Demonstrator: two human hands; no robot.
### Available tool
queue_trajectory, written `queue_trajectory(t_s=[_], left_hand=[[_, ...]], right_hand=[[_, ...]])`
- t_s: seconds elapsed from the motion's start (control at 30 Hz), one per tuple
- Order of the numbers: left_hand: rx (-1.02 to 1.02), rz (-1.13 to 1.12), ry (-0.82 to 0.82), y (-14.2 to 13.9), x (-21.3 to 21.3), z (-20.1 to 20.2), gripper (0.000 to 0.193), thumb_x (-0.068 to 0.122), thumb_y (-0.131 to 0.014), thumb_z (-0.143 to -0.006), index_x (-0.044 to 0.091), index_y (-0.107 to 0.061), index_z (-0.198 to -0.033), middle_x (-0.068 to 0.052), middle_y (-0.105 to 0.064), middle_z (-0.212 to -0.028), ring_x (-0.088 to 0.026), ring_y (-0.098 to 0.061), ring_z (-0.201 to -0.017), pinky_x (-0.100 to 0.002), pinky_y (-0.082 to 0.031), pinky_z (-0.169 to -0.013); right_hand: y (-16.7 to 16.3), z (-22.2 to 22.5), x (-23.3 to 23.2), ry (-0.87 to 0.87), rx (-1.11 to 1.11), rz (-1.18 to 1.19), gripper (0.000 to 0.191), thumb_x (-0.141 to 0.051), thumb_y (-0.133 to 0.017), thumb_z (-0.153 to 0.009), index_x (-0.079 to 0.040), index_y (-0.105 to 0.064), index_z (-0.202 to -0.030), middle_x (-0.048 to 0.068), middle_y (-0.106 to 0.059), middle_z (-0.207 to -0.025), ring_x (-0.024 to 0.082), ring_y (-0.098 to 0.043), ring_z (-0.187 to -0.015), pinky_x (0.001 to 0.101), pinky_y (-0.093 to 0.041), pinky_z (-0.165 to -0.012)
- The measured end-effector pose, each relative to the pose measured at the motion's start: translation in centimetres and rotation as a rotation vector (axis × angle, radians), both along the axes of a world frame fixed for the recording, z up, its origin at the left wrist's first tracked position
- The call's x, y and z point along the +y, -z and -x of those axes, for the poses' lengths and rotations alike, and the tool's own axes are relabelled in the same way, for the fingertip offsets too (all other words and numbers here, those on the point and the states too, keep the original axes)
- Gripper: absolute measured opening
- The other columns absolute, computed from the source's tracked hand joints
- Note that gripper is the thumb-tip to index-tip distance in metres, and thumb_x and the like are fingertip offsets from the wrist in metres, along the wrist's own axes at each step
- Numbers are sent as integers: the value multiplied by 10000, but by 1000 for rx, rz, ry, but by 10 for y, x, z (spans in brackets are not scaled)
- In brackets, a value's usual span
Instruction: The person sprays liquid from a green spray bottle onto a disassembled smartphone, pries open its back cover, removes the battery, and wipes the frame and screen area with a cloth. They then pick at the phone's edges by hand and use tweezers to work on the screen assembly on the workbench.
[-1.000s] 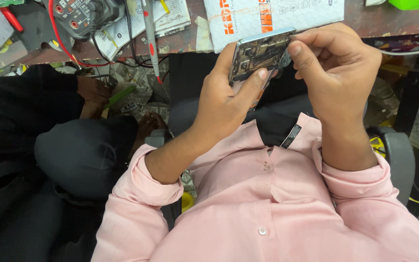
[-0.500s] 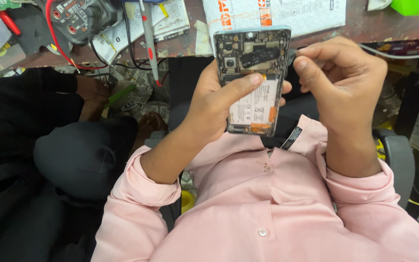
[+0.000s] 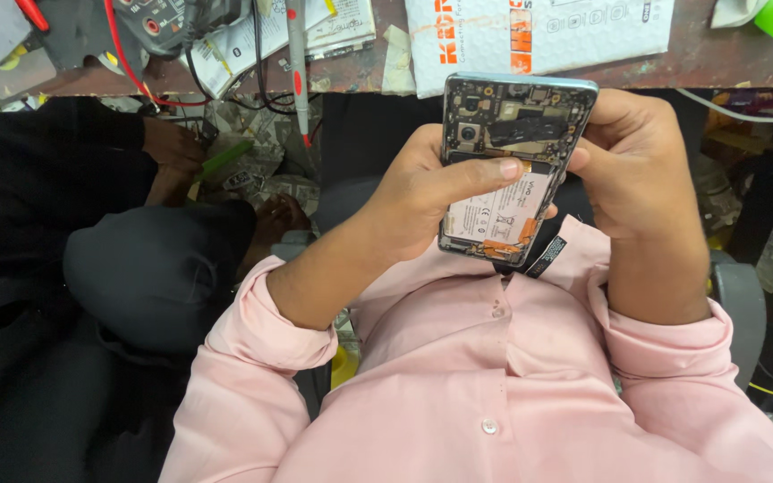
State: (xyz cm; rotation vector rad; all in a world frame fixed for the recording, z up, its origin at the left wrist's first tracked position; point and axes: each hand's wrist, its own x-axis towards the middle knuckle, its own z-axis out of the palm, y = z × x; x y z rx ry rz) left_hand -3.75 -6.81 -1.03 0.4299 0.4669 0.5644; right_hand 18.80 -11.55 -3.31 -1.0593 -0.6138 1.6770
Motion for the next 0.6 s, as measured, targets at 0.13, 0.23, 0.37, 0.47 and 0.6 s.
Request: queue_trajectory(t_s=[0.13, 0.23, 0.37, 0.47, 0.6], left_hand=[[-12, -11, -9, 0, 1, 1, 237, 75, -664, -1058, -77, -682, -1239, -187, -752, -1105, -239, -753, -961, -390, -638, -858], [11, -11, -30, 1, 0, -2, 236, 75, -687, -1045, -81, -685, -1222, -195, -745, -1092, -244, -753, -954, -417, -639, -886], [43, -44, -40, 5, -1, -4, 274, 89, -696, -1040, -59, -691, -1271, -194, -745, -1121, -242, -756, -992, -409, -642, -872], [45, -66, -62, 6, -1, -4, 279, 79, -700, -1046, -51, -680, -1292, -182, -737, -1193, -211, -742, -982, -395, -635, -922], [81, -137, -67, 4, -1, -2, 259, 72, -685, -1055, -62, -674, -1276, -179, -738, -1206, -201, -740, -986, -383, -632, -935]], right_hand=[[0, -1, 0, 26, -61, 15, 139, 48, -725, -1017, 71, -714, -1154, 81, -739, -964, 86, -668, -806, 239, -552, -766], [-6, 1, 3, -18, -213, -57, 42, 82, -713, -1045, 86, -706, -1087, 66, -710, -924, 84, -640, -789, 203, -518, -722], [-27, 2, 6, 39, -477, -121, 86, 81, -680, -1043, 66, -691, -1127, 45, -669, -981, 84, -642, -823, 197, -530, -730], [-44, 2, 4, 171, -601, -147, 169, 51, -650, -1048, 29, -681, -1213, 30, -620, -1038, 80, -644, -842, 200, -543, -735], [-53, 4, -6, 314, -559, -243, 89, 40, -700, -1082, 30, -677, -1167, 94, -651, -1078, 132, -705, -928, 230, -594, -800]])
